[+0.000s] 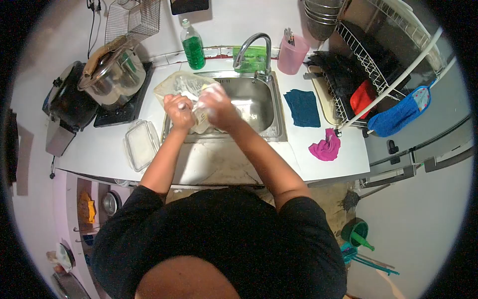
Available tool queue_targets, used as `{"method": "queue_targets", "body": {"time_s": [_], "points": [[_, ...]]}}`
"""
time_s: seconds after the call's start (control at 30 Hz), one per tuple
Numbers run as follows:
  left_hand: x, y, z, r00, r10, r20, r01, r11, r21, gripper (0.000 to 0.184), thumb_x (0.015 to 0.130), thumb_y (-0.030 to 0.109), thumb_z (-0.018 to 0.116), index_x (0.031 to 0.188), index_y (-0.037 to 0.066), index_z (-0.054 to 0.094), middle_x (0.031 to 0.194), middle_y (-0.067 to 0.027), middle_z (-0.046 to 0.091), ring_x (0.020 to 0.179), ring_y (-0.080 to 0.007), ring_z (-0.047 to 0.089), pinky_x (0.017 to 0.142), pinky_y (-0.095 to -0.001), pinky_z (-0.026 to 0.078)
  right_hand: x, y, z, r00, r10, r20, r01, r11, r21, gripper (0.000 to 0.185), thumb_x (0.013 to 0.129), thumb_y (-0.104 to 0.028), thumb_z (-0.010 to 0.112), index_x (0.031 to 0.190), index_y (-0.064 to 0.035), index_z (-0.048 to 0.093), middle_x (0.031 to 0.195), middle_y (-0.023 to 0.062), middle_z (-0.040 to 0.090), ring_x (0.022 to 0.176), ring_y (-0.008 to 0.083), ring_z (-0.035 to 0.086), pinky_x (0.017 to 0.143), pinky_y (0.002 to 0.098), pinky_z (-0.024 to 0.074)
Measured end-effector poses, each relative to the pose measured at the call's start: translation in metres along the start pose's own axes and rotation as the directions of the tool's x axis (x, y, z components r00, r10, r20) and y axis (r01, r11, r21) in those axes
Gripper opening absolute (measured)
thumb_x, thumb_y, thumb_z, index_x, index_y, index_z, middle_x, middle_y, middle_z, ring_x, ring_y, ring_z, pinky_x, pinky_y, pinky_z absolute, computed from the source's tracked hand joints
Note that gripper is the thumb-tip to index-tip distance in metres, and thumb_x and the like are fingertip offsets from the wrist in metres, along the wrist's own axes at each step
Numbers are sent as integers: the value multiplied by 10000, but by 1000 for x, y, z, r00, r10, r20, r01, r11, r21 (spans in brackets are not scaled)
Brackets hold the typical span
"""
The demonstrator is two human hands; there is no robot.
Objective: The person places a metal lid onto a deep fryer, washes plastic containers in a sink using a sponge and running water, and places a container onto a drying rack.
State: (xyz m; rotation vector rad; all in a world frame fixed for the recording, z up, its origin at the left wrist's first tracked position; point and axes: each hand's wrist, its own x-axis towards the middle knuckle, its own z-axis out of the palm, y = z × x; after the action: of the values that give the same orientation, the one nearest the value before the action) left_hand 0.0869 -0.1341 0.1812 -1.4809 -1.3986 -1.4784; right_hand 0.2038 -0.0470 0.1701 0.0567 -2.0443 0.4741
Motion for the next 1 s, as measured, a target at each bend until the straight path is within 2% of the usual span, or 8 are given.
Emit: {"method": "queue_targets", "body": {"time_s": [0.17,0.23,0.43,0.6,0.67,0.77,0.83,1.0], "points": [[-1,-4,-2,1000,2,22,-2,1000,2,449,862,301,331,450,126,358,444,-23,377,430,-208,361,580,-333,257,-1,7,5,999,-11,-52,3,988,-152,262,586,69,534,815,-56,555,837,116,588,876,340,548,898,465,372],[5,-1,-3,1000,8,22,-8,1000,-12,447,861,300,333,450,125,354,443,-21,376,429,-205,360,578,-334,257,11,-23,9,991,-63,-119,53,995,-81,94,674,39,538,731,-34,553,785,125,579,809,315,562,775,432,442],[5,0,-6,998,29,63,-26,998,-56,465,873,316,315,456,113,356,444,-27,377,431,-212,358,569,-336,256,0,12,-3,997,18,-70,-24,996,-87,175,645,27,522,800,-50,550,854,132,561,900,349,520,856,476,394],[6,-5,-4,999,0,33,3,996,-93,485,886,326,302,464,93,362,453,-40,386,439,-226,367,563,-339,260,6,-3,0,991,-132,8,133,991,-18,281,588,50,488,839,-66,537,901,136,546,947,359,503,917,507,351],[8,-4,-11,992,-61,110,80,981,-175,516,897,358,297,469,75,349,462,-46,373,448,-224,349,565,-337,263,3,21,-18,989,-145,-7,138,955,-264,86,702,-29,573,787,-36,565,843,119,582,830,310,553,839,416,430],[1,-16,-14,993,-91,72,107,961,-255,550,904,390,296,450,84,344,446,-43,364,437,-220,363,555,-332,272,-1,35,-39,989,148,-19,-148,988,-32,91,712,-58,603,783,-20,562,818,114,582,793,266,561,817,358,433],[9,-18,-11,995,-102,8,99,943,-319,562,907,404,284,451,80,334,448,-45,351,437,-222,351,557,-332,273,-6,32,-40,906,401,134,-421,886,194,132,721,-68,626,815,-13,551,852,90,569,808,198,552,802,302,423],[20,-18,-19,999,-31,27,38,939,-341,574,904,439,257,457,82,302,451,-42,313,438,-223,320,561,-331,271,-12,33,-27,895,447,-14,-393,800,453,198,721,-23,626,900,-19,540,943,64,517,908,148,500,807,275,415]]}}
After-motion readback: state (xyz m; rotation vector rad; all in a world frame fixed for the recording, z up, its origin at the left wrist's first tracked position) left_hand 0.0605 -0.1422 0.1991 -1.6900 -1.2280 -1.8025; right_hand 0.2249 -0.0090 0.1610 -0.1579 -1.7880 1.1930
